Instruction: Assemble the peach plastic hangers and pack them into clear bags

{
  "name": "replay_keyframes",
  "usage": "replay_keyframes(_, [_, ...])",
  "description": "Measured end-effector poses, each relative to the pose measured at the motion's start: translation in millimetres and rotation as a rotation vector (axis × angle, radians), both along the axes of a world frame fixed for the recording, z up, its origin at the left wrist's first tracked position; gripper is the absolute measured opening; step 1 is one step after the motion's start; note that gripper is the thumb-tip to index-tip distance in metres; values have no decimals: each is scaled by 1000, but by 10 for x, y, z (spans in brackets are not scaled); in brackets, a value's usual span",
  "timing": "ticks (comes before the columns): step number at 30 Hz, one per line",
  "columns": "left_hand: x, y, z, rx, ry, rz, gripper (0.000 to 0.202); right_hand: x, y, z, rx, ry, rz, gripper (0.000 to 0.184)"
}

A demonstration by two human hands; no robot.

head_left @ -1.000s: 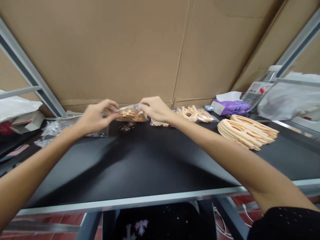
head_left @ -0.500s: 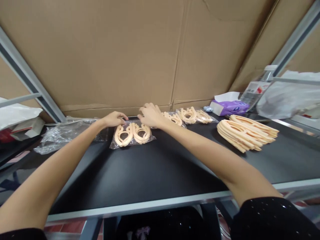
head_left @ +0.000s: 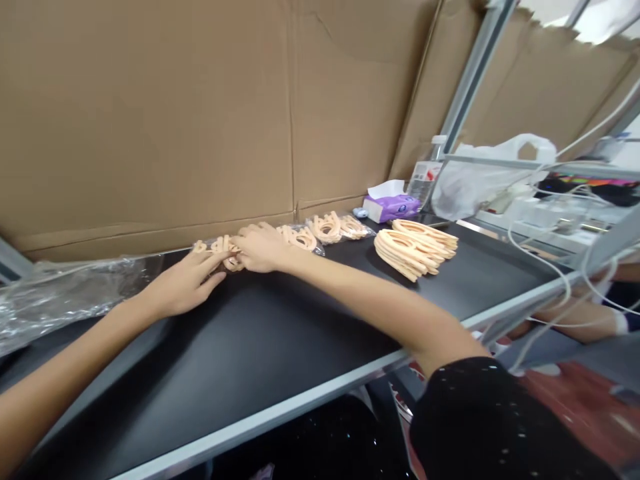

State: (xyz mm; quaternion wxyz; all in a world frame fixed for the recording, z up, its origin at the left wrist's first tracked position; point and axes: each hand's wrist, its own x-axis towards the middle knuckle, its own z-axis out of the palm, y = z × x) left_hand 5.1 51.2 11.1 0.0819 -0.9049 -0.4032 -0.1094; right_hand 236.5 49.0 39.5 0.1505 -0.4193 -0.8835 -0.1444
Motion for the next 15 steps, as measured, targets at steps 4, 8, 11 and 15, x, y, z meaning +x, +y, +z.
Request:
replay_keyframes(4, [63,124,-8,44,85,41,53,954,-489,97,15,-12,-155,33])
replay_keyframes(8, [245,38,88,141,88,84,49,2137,-954,77,3,22,-575,50])
replay_keyframes(11, [531,-162,126,207,89,-23,44,2693,-1198,-5,-170,141,-766,60])
replay_keyframes(15, [856,-500,100,201,118,-228,37,2831,-1383,-128,-207,237,-722,62])
